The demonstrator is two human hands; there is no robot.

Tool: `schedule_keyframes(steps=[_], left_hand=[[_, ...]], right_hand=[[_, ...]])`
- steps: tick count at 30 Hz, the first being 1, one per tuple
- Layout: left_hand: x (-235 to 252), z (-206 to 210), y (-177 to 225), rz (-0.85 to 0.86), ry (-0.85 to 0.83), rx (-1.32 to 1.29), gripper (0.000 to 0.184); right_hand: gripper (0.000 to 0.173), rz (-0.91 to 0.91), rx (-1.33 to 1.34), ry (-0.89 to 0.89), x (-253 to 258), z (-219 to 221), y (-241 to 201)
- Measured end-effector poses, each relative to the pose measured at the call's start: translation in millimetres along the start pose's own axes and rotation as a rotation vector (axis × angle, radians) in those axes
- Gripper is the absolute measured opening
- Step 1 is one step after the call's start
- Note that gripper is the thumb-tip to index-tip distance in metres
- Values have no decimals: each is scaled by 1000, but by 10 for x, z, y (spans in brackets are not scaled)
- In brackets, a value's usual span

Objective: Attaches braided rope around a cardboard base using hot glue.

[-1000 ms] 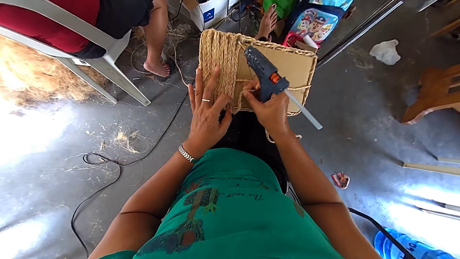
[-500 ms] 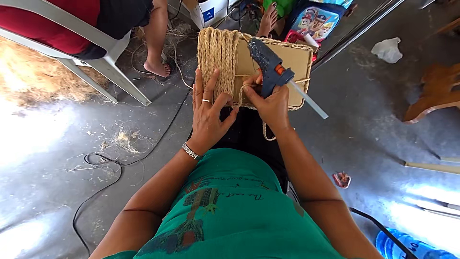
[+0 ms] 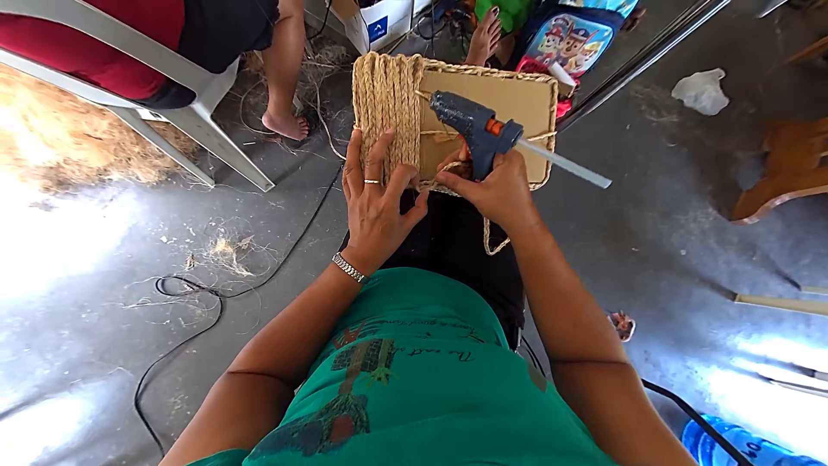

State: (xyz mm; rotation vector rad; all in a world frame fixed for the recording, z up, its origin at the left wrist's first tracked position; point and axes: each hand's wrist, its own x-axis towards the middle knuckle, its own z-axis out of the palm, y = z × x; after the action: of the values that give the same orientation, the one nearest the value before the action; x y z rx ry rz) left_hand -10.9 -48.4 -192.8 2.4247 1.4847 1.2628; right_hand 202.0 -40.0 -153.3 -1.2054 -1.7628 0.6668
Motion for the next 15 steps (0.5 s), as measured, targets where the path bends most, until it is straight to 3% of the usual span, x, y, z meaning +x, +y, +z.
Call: schedule_keyframes(steps=[5,9,15], left_hand=[[-27,-36,-66,4,-33,-4,32],[-58,-47,-85,10,-19,-48,27],[-80,-44,-110,-2,-3,-102,21]], right_hand=[[26,12,62,-56,4,-45,-101],[25,42,220,-26,12,27,-173],[24,-23,188,25,5,78,-182]])
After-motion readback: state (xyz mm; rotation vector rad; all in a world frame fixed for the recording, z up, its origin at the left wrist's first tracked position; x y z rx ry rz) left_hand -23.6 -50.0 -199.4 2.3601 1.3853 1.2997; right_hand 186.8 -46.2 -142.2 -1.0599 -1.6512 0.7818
